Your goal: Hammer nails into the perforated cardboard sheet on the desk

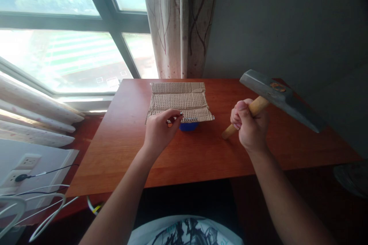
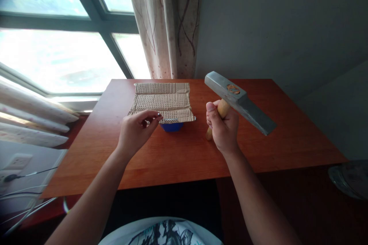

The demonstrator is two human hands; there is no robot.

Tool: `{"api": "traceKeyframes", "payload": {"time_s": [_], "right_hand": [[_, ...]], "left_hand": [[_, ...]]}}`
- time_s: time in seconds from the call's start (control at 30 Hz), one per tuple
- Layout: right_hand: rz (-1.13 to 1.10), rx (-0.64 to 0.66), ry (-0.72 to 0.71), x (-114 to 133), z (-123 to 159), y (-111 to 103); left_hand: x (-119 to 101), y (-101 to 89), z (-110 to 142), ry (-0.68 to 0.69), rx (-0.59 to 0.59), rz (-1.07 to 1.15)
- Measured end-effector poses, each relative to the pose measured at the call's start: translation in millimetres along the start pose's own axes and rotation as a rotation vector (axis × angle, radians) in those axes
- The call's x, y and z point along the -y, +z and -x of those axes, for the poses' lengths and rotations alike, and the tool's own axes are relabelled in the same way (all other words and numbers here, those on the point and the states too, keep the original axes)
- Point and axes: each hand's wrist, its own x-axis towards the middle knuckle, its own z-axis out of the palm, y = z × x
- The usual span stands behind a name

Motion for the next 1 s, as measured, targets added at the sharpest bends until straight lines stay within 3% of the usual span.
{"api": "traceKeyframes", "payload": {"time_s": [0.2, 0.33, 0.5, 0.63, 1.0], "right_hand": [[0.03, 0.046, -0.009, 0, 0, 2], [0.204, 0.132, 0.003, 4, -2, 1], [0.56, 0.463, 0.044, 19, -5, 1], [0.705, 0.64, -0.055, 29, -8, 9], [1.016, 0.607, -0.14, 43, -10, 29]], "left_hand": [[2, 4.3, 2, 0.037, -0.013, -0.005], [3, 4.9, 3, 0.05, -0.012, -0.028], [5, 5.3, 3, 0.064, -0.008, -0.021], [5, 6.4, 3, 0.051, -0.007, 0.0], [4, 6.9, 3, 0.029, 0.004, -0.01]]}}
